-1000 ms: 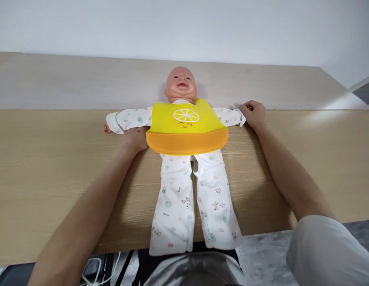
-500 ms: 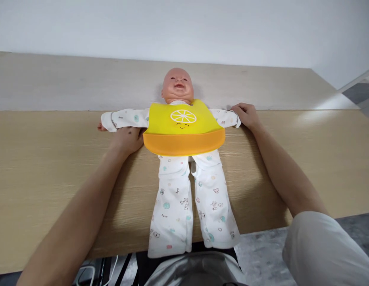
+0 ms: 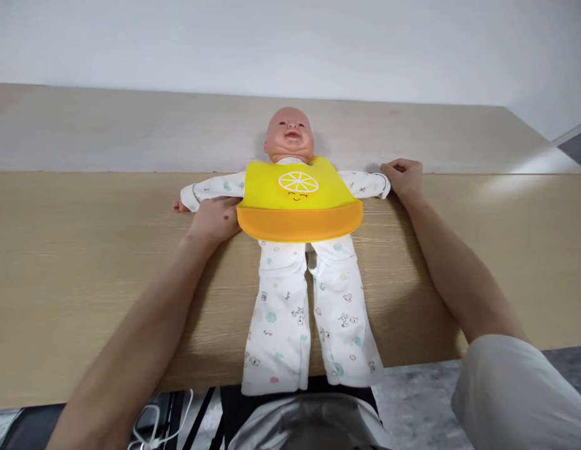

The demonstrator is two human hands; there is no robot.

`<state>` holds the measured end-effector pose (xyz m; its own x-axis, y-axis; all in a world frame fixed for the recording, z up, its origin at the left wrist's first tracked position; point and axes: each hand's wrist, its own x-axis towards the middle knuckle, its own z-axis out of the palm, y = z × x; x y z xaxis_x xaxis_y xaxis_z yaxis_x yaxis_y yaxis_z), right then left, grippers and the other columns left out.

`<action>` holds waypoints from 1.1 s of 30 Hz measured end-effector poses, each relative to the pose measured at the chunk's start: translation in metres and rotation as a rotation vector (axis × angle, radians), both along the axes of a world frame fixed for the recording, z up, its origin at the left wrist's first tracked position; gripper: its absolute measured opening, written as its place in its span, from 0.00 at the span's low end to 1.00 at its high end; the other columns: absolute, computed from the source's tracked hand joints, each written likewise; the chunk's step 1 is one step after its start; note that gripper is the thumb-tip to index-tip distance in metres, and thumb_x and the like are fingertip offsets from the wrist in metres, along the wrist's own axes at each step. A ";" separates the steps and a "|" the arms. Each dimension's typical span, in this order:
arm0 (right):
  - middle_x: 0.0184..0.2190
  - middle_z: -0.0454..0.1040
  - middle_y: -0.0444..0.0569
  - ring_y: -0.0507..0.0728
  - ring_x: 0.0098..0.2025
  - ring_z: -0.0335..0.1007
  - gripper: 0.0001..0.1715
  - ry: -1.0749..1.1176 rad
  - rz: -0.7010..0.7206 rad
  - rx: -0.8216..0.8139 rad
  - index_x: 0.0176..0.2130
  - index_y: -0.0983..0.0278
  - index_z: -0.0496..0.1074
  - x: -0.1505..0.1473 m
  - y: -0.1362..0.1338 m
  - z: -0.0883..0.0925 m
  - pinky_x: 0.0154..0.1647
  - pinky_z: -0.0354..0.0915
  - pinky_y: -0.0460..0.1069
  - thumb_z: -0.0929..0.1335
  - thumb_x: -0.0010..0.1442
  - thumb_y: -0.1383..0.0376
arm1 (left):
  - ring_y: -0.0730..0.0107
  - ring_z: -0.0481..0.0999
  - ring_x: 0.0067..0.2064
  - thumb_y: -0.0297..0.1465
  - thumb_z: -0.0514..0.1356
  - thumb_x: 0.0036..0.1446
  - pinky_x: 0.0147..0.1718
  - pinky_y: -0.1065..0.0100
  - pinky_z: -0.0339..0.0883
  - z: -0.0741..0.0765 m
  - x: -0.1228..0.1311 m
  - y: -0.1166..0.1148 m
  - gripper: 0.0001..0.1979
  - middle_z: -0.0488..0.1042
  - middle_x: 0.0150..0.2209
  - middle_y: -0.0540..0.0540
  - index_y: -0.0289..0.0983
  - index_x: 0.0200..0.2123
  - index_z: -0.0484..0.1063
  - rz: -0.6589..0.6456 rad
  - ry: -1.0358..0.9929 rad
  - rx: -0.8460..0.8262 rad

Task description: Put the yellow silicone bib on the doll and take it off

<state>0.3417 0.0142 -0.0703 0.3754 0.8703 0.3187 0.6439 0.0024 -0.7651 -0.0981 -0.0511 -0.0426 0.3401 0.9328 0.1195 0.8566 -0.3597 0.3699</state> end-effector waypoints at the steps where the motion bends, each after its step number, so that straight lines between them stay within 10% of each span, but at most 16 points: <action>1: 0.25 0.71 0.48 0.53 0.28 0.64 0.06 0.005 -0.011 -0.002 0.26 0.66 0.72 0.000 0.000 0.000 0.32 0.60 0.49 0.67 0.52 0.66 | 0.64 0.63 0.31 0.30 0.56 0.46 0.31 0.63 0.46 0.001 0.002 -0.001 0.09 0.68 0.25 0.43 0.39 0.19 0.56 -0.008 0.027 0.041; 15: 0.26 0.70 0.48 0.52 0.29 0.63 0.05 0.035 -0.024 -0.009 0.27 0.66 0.72 0.004 0.003 -0.002 0.30 0.59 0.48 0.69 0.52 0.65 | 0.67 0.57 0.36 0.22 0.52 0.49 0.47 0.59 0.55 -0.009 -0.063 0.013 0.07 0.62 0.30 0.47 0.39 0.24 0.58 0.475 0.016 0.423; 33: 0.25 0.70 0.48 0.49 0.27 0.60 0.07 -0.014 -0.015 -0.022 0.29 0.71 0.75 0.004 0.005 -0.004 0.32 0.59 0.45 0.69 0.54 0.68 | 0.69 0.56 0.28 0.29 0.51 0.58 0.32 0.66 0.49 -0.036 -0.096 0.057 0.13 0.64 0.25 0.47 0.34 0.31 0.75 0.528 0.154 0.365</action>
